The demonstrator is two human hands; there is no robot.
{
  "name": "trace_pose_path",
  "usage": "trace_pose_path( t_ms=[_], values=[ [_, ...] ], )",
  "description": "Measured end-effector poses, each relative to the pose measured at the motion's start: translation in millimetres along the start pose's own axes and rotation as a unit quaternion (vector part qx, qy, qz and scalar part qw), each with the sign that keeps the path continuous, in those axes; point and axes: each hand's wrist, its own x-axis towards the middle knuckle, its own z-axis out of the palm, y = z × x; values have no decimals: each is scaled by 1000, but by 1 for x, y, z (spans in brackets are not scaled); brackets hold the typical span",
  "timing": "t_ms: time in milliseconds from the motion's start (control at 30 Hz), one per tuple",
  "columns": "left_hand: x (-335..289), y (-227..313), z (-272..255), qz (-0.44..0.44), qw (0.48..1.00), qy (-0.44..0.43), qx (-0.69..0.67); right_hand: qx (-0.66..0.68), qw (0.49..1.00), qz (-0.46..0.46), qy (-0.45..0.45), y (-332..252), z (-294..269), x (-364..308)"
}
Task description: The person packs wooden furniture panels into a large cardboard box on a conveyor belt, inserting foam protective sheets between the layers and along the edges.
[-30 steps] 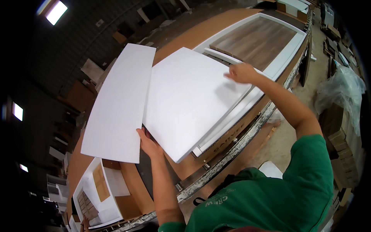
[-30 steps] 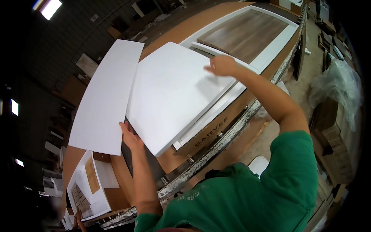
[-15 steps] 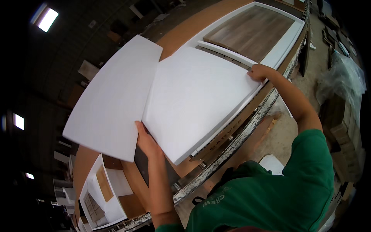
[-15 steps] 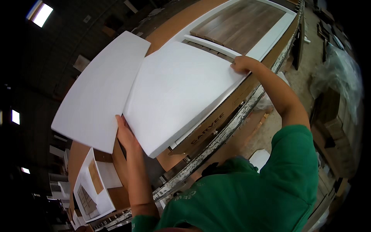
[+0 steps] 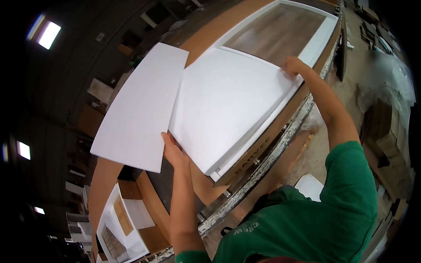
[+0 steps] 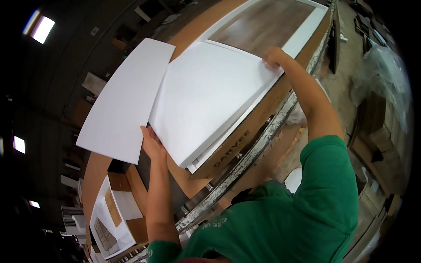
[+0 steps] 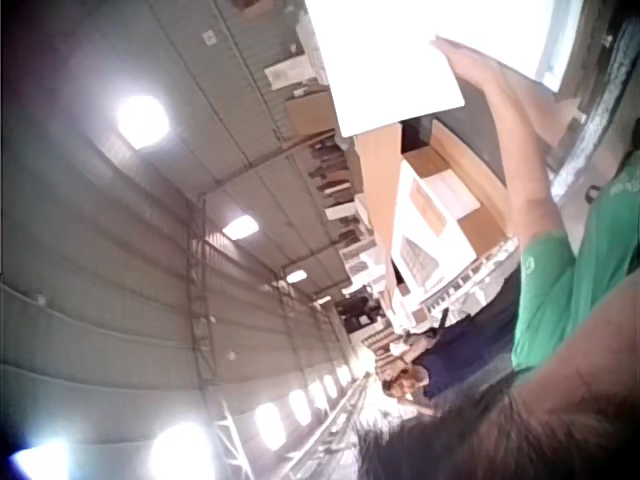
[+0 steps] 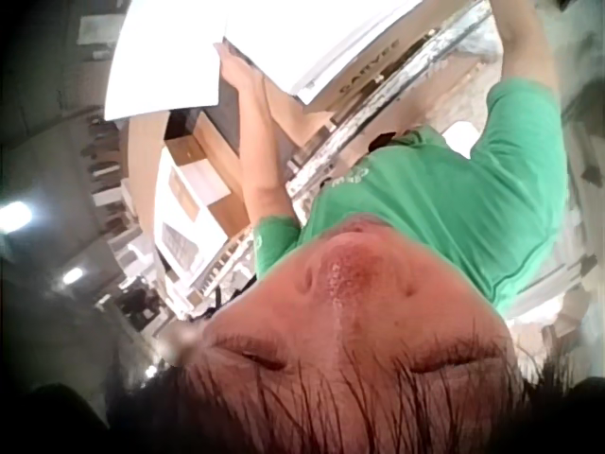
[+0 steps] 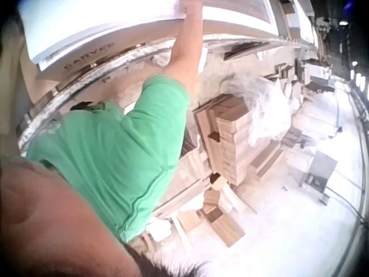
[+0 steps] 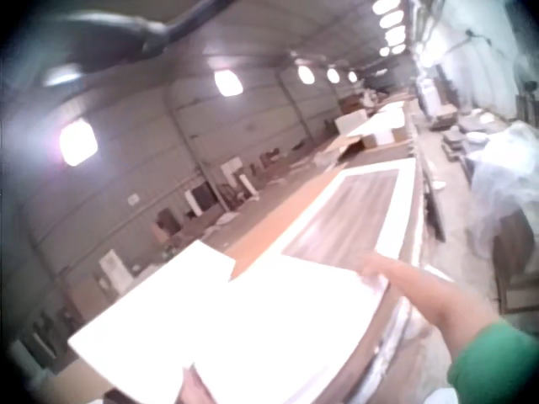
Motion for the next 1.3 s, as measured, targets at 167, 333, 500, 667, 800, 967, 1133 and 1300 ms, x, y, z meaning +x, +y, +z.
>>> trace_pose_path(
  t_ms=[167, 333, 500, 667, 800, 967, 1133, 1300],
  values=[
    [-7, 3, 10, -16, 999, 12, 43, 243, 951, 184, 51, 22, -16, -3],
    [-4, 2, 14, -10, 998, 3, 67, -38, 990, -63, -116, 30, -16, -9],
    [-2, 4, 21, 7, 997, 34, 74, 28, 996, -71, -52, 37, -10, -6],
    [5, -23, 14, -1, 998, -16, 66, 45, 998, -48, 17, 39, -12, -12],
    [-13, -33, 40, 1, 989, 30, 146, 47, 995, -55, 63, 49, -7, -14],
    [-5, -42, 35, 17, 992, 20, 121, 123, 973, -136, 139, 5, 9, 0],
    [3, -56, 33, 25, 988, 19, 154, -27, 996, -76, -46, -32, 4, -3],
    [-15, -62, 59, 34, 953, 35, 299, -50, 997, -61, -11, -19, 11, -2]
  ],
)
